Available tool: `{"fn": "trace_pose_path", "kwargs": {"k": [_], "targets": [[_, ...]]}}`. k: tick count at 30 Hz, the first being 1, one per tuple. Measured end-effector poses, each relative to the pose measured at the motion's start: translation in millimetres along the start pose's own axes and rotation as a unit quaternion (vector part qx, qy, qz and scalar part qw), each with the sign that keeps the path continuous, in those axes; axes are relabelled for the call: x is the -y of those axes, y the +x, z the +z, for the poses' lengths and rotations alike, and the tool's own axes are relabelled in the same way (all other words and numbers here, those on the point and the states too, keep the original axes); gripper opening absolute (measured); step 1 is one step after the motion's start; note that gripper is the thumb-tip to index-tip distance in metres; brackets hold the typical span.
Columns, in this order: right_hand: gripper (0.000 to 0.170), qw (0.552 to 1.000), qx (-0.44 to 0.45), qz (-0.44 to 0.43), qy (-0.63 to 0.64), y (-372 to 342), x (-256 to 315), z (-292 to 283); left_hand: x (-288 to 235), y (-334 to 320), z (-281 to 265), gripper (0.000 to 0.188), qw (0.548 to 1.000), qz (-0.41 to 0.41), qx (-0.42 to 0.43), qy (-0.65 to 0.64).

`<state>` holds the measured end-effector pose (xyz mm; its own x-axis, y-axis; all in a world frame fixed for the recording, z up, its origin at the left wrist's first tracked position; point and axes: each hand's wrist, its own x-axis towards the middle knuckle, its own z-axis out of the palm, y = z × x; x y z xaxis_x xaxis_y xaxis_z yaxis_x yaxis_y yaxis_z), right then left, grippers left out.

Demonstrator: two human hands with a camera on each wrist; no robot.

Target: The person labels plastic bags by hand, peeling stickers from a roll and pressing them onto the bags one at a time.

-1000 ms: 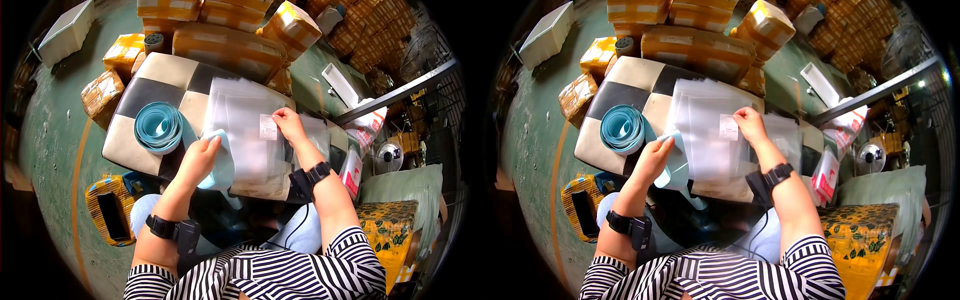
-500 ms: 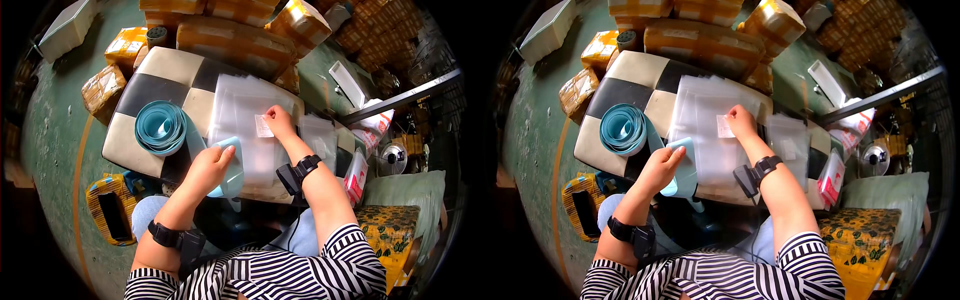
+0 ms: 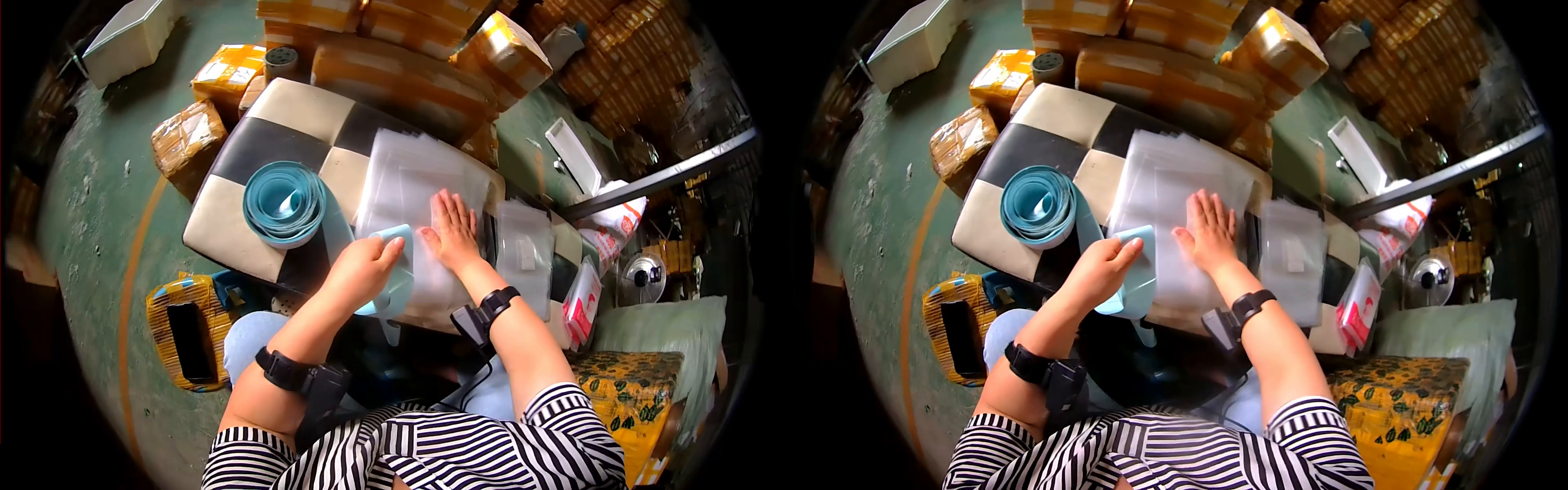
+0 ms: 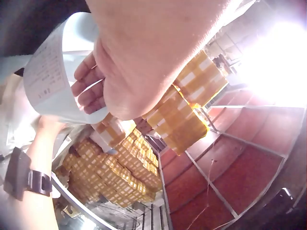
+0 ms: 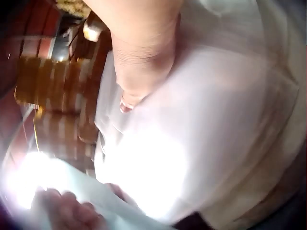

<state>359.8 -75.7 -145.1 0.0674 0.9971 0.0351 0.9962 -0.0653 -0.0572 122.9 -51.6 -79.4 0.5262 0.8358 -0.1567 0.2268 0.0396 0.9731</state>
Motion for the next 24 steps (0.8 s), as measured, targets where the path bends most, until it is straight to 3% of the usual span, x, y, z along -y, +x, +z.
{"fn": "trace_pose_path", "kwargs": {"k": [1,4,7,10,13,16,17,20,21,24], "targets": [[0.066,0.999,-0.032,-0.024,-0.007,0.2,-0.5,-6.7,-0.9,-0.5,-0.3,0.042,1.000,-0.006,0.004,0.004],[0.070,0.977,-0.162,0.120,0.065,0.7,-24.5,-12.8,1.4,0.3,-2.6,0.042,1.000,-0.004,0.002,0.013],[0.072,0.963,-0.026,0.264,0.041,-8.0,-35.7,-18.7,0.0,-0.4,-2.4,0.043,1.000,0.008,0.000,0.019],[0.073,0.955,-0.053,0.258,0.138,-10.9,-44.8,-16.0,-5.0,-0.5,-2.7,0.043,1.000,0.008,0.010,0.025],[0.057,0.904,-0.104,0.313,0.272,-13.8,-46.7,-8.8,-3.7,-1.6,-3.3,0.043,1.000,0.012,-0.002,0.017],[0.040,0.807,-0.093,0.377,0.445,-15.1,-55.7,-5.8,-1.8,-2.7,-6.0,0.044,1.000,0.007,-0.011,0.014],[0.024,0.816,-0.125,0.369,0.427,-16.9,-56.4,0.1,-1.6,-2.6,-6.4,0.044,1.000,0.003,-0.009,0.014],[0.016,0.857,-0.106,0.323,0.387,-26.4,-45.9,-27.0,0.1,-1.4,-6.8,0.045,1.000,-0.002,-0.003,0.008],[0.014,0.833,-0.116,0.329,0.430,-28.9,-43.3,-37.1,6.9,1.1,-3.5,0.045,1.000,0.002,-0.011,-0.004],[0.012,0.675,-0.208,0.355,0.612,-35.8,-79.1,-70.5,11.1,3.0,-2.0,0.041,1.000,0.004,-0.016,-0.022]]}}
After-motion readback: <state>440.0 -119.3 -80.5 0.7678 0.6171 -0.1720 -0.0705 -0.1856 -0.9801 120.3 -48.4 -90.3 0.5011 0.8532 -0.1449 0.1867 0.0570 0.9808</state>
